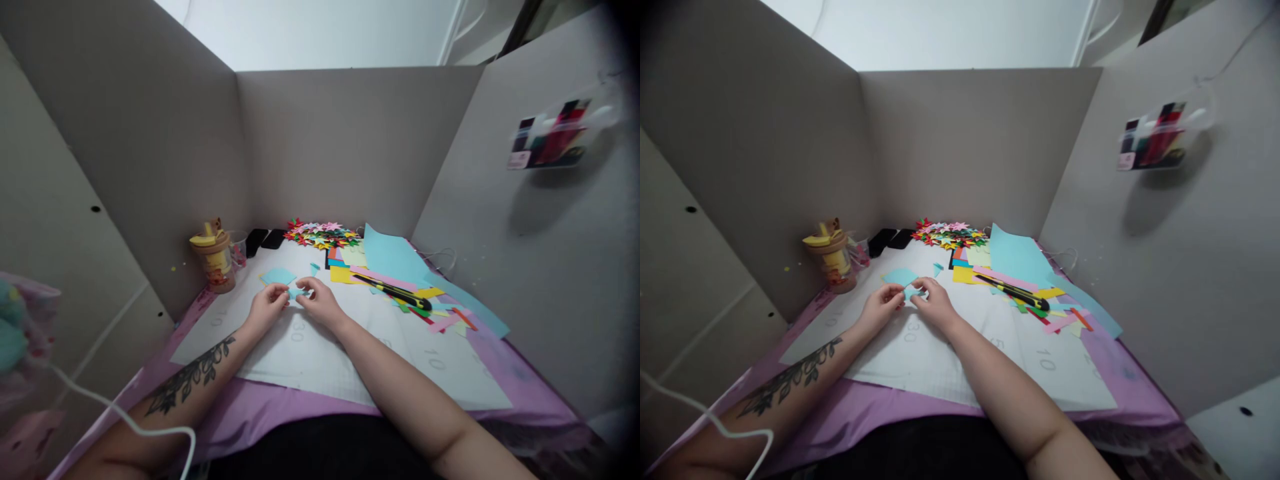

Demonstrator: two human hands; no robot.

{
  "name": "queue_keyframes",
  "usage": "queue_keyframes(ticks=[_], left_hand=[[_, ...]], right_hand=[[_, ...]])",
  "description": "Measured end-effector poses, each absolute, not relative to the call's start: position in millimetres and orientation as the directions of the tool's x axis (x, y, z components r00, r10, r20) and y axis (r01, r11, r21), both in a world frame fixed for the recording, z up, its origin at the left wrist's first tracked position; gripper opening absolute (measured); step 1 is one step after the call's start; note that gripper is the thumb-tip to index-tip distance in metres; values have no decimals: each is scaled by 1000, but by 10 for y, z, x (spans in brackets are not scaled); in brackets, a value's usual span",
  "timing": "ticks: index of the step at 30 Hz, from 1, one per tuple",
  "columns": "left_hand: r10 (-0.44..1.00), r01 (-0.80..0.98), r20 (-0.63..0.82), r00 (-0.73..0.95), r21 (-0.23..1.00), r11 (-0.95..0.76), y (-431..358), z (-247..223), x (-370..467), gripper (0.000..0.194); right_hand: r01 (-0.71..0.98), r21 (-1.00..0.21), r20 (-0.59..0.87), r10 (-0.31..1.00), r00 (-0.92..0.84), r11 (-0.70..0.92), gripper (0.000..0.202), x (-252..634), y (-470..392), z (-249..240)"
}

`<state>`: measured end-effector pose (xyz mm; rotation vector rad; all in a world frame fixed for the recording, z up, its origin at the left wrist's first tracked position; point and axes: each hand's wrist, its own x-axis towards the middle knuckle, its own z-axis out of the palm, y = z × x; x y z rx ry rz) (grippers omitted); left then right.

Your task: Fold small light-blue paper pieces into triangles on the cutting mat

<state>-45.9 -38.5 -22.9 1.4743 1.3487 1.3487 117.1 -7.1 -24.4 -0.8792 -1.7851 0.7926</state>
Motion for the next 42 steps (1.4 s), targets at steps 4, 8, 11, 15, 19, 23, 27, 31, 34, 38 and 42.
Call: queue_keyframes(ticks=[4, 8, 11, 15, 19, 23, 27, 31, 34, 38, 42], left_hand=[[966, 278, 250, -62, 934, -224, -380, -257, -448, 27], [959, 329, 276, -58, 913, -242, -376, -253, -465, 27], [959, 367, 282, -36, 896, -250, -388, -238, -472, 27], [953, 368, 303, -14, 888, -277, -389, -248, -471, 29], [955, 385, 297, -20, 884, -267, -385, -263, -457, 29], [965, 372, 256, -48, 902, -221, -387, -256, -447, 25], [971, 222, 197, -138, 961, -163, -375, -245, -464, 27], [967, 151, 184, -175, 976, -158, -377, -236, -473, 28], [967, 157, 185, -178, 975, -157, -388, -232, -459, 25], [970, 174, 174, -168, 974, -145, -394, -231, -445, 24], [972, 123, 148, -182, 984, -127, -397, -213, -436, 27]], right_hand=[[154, -892, 388, 894, -226, 426, 12, 1176, -24, -275], [58, -926, 351, 906, -236, 373, 27, 1198, 23, -310], [50, -912, 380, 884, -274, 407, 40, 1183, 7, -305], [107, -897, 392, 883, -258, 430, 20, 1172, -24, -266], [160, -896, 374, 898, -231, 414, 13, 1182, -36, -253], [103, -928, 326, 916, -231, 357, 22, 1166, -41, -265], [-178, -984, 60, 956, -287, 8, 32, 1109, -60, -243], [-353, -890, -147, 915, -376, -288, 23, 1066, -96, -228], [-441, -844, -135, 918, -374, -304, 21, 1047, -101, -266], [-472, -846, -84, 936, -342, -248, 26, 1013, -76, -327], [-470, -860, -19, 931, -365, -202, 32, 1017, -70, -312]])
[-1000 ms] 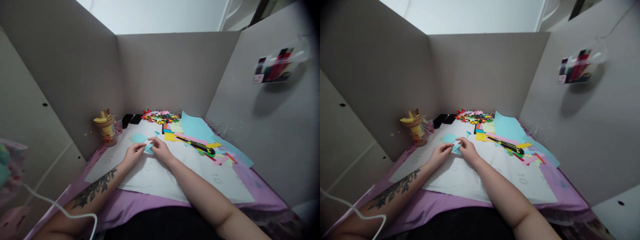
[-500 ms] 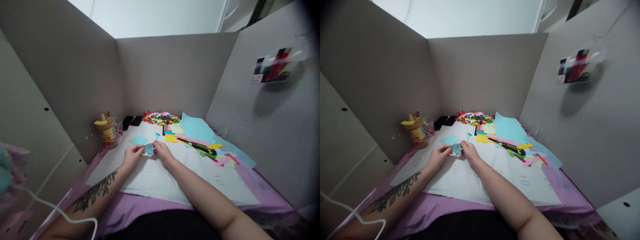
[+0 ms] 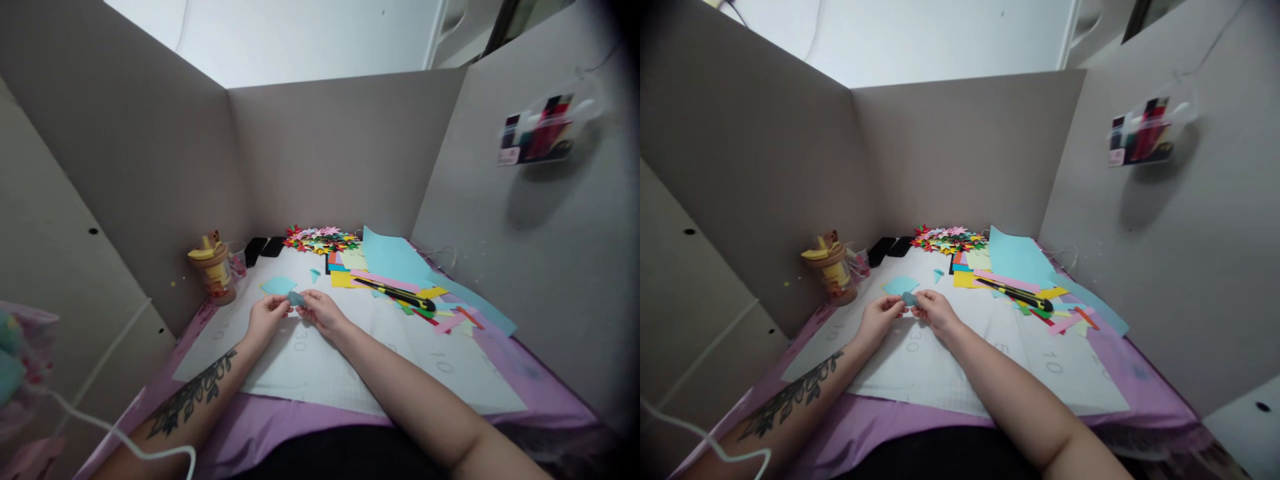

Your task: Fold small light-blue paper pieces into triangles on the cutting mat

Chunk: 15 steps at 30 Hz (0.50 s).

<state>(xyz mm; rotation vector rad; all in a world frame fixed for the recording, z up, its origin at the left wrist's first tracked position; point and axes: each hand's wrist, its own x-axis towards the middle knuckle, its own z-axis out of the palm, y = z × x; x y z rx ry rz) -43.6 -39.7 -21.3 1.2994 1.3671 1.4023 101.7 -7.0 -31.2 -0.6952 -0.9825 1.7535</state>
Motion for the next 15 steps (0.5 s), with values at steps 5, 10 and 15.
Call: queue_keyframes(ticks=[5, 10, 15], left_hand=[[971, 73, 104, -215, 993, -90, -411, -186, -418, 28], [987, 133, 124, -100, 985, -110, -433, -217, -395, 28], [995, 185, 104, 8, 977, -104, -460, -219, -367, 26]], right_hand=[[-312, -950, 91, 932, -350, -25, 26, 1078, -90, -255], [-57, -964, 265, 932, -246, 259, 6, 1072, -98, -279], [24, -927, 367, 917, -154, 375, 6, 1052, -121, -298]])
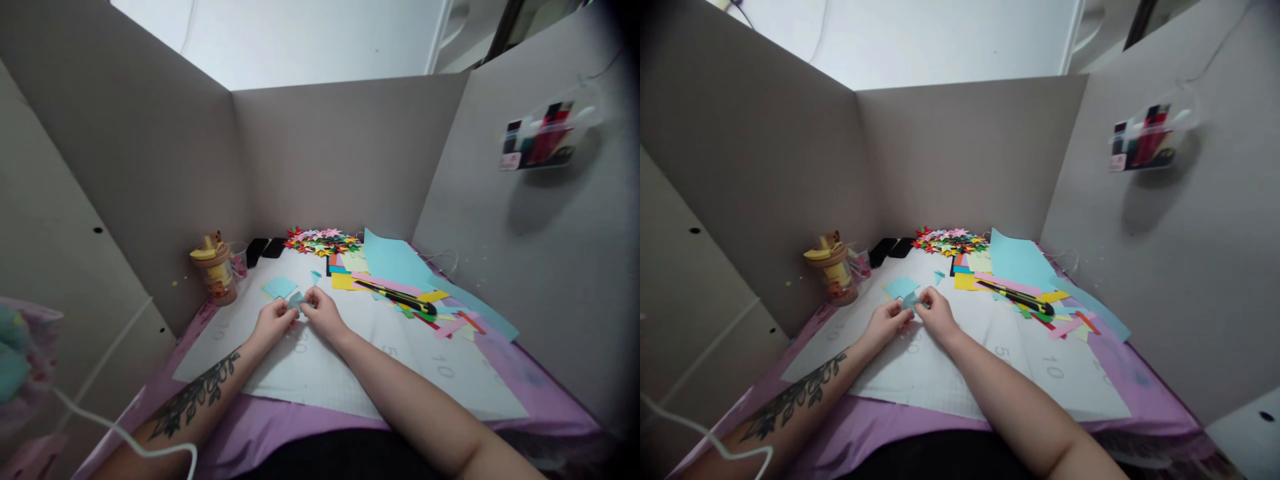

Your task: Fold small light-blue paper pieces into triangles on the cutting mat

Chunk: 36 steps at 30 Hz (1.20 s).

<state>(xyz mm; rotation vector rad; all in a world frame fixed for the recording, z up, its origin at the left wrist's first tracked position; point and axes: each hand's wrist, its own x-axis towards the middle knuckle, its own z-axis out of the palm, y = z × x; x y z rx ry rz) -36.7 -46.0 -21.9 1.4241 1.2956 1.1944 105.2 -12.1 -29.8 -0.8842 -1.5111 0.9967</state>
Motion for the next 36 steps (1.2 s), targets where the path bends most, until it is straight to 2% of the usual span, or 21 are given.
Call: queue_keyframes(ticks=[7, 11, 16, 19, 23, 26, 29, 36], left_hand=[[1000, 65, 24, 19, 998, -26, -441, -181, -387, 29], [994, 169, 105, 4, 980, -104, -433, -197, -405, 21], [959, 426, 283, 28, 864, -268, -442, -211, -440, 20], [946, 466, 318, 65, 828, -311, -445, -211, -456, 19], [953, 354, 292, 85, 885, -303, -442, -207, -455, 22], [969, 220, 232, 79, 944, -244, -431, -211, -453, 25], [977, 199, 205, 60, 956, -213, -420, -214, -453, 24], [971, 238, 229, 67, 942, -238, -431, -182, -458, 22]], right_hand=[[-202, -969, 197, 936, -293, 141, 13, 1068, -89, -283], [-233, -968, 165, 932, -324, 90, 11, 1086, -71, -286], [-146, -967, 244, 921, -306, 207, 9, 1091, -76, -276], [-34, -958, 278, 903, -326, 283, 8, 1111, -63, -277], [179, -877, 384, 874, -298, 446, 10, 1168, -38, -257], [269, -787, 473, 823, -315, 555, 13, 1203, -29, -233], [290, -727, 517, 774, -365, 623, 14, 1221, -29, -220], [221, -651, 572, 662, -484, 726, 14, 1260, -44, -183]])
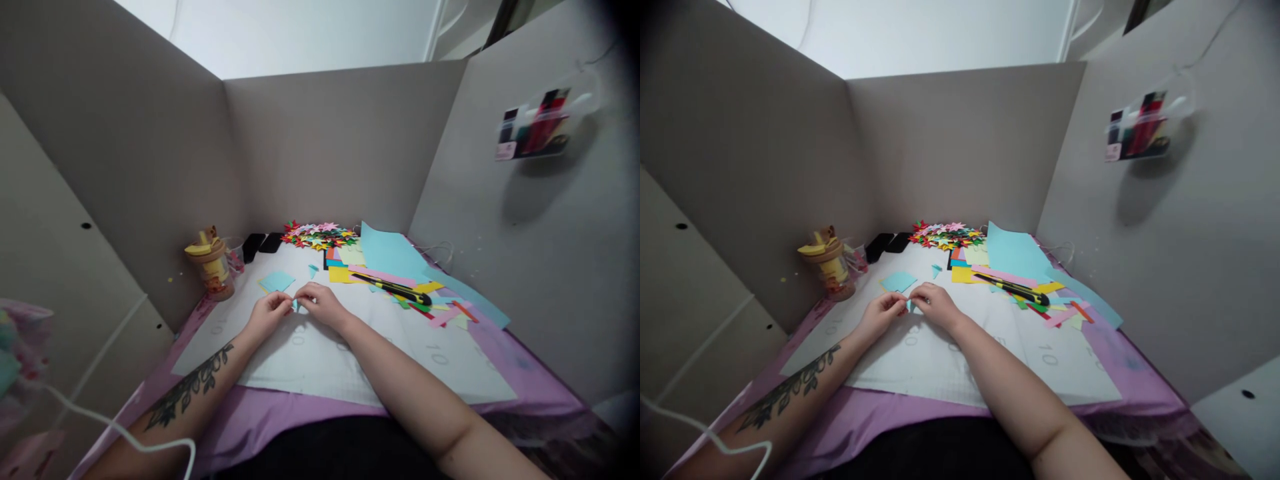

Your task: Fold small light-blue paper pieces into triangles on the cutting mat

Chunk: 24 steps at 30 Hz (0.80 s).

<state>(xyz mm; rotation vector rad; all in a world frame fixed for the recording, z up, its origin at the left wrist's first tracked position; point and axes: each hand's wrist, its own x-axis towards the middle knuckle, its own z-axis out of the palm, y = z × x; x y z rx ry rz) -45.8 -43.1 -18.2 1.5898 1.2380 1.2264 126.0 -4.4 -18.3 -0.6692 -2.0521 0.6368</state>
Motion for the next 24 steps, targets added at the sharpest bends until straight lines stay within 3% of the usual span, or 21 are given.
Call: queue_keyframes(ticks=[11, 24], left_hand=[[988, 173, 136, 76, 974, -148, -428, -153, -478, 36], [972, 230, 202, 118, 947, -224, -422, -155, -509, 26]], right_hand=[[277, -613, 582, 660, -475, 740, 13, 1279, -50, -164], [250, -592, 590, 624, -512, 766, 14, 1269, -78, -168]])
